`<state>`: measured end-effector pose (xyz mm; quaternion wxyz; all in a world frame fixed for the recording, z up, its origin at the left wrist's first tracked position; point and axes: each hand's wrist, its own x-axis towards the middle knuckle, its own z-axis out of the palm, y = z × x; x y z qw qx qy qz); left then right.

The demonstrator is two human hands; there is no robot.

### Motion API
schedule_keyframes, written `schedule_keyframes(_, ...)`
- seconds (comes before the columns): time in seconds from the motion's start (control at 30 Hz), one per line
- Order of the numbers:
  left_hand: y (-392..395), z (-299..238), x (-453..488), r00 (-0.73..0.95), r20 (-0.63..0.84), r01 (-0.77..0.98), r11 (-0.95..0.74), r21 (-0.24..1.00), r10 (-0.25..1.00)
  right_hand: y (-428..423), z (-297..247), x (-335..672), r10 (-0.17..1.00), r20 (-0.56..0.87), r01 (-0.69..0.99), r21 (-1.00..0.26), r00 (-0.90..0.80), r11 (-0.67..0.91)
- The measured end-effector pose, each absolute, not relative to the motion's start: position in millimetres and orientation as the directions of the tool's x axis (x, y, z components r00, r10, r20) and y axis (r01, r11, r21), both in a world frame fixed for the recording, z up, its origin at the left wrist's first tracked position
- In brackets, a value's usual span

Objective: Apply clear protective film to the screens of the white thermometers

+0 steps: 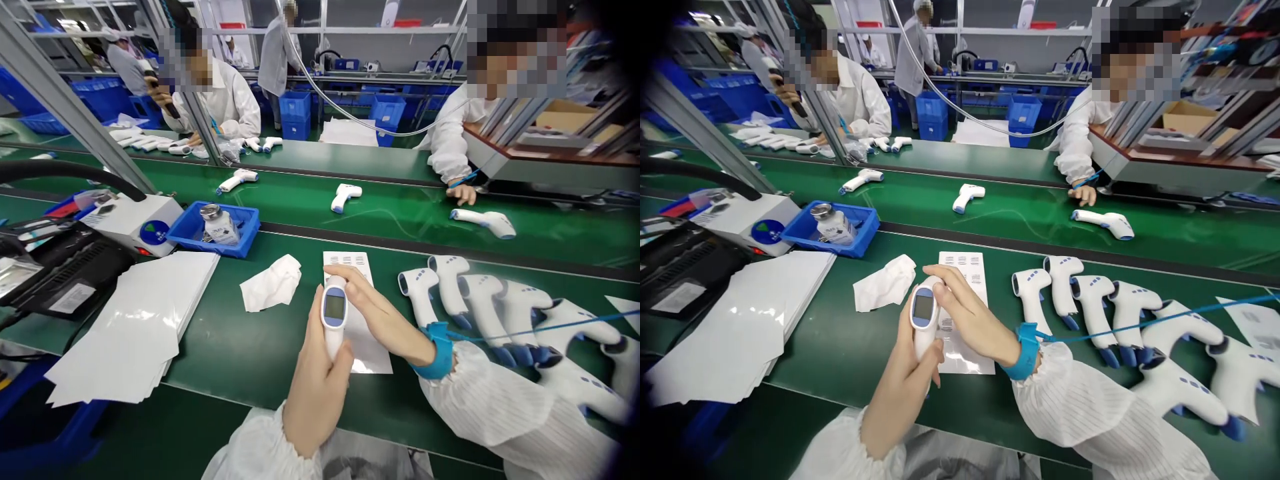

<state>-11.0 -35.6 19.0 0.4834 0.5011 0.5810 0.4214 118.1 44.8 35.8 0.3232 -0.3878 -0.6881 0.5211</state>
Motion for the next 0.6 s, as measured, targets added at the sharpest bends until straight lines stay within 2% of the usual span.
schedule_keyframes(0.13, -26.8, 14.2, -3.2, 0.021, -0.151, 0.072, 0.149, 0.986, 0.988, 36.9, 23.4, 126.4, 0.879, 0.026, 0.17, -0.978, -0.477, 0.121)
schedule_keyframes(0.27, -21.0, 11.5, -12.4, 0.01, -0.225, -0.044, 0.225, 0.973, 0.974, 34.2, 9.0, 132.9, 0.916, -0.009, 0.242, -0.966, -0.401, 0.096)
schedule_keyframes(0.33, -21.6, 13.3, -36.1, -0.123, -0.259, -0.133, 0.242, 0.961, 0.958, 31.9, 3.6, 139.1, 0.928, -0.049, 0.293, -0.954, -0.37, 0.066)
schedule_keyframes(0.4, -27.7, 16.6, -78.0, -0.414, -0.216, -0.208, 0.139, 0.968, 0.884, 28.2, -1.4, 148.6, 0.937, -0.103, 0.349, -0.937, -0.335, 0.022)
schedule_keyframes(0.43, -34.1, 18.1, -104.9, -0.601, -0.143, -0.199, 0.026, 0.98, 0.786, 26.1, -4.6, 154.5, 0.941, -0.125, 0.376, -0.926, -0.313, 0.003)
schedule_keyframes(0.5, -54.8, 19.8, -164.3, -0.901, -0.027, -0.071, -0.087, 0.994, 0.434, 23.1, -14.5, 167.9, 0.952, -0.142, 0.426, -0.905, -0.27, -0.014)
schedule_keyframes(0.53, -68.5, 19.3, -193.6, -0.972, -0.013, -0.025, -0.045, 0.999, 0.236, 22.8, -21.7, 174.9, 0.955, -0.144, 0.444, -0.896, -0.258, -0.015)
schedule_keyframes(0.6, -97.7, 14.5, -244.7, -0.999, -0.006, -0.005, 0.028, 1.0, 0.041, 25.9, -40.9, 187.7, 0.964, -0.108, 0.456, -0.89, -0.242, 0.015)
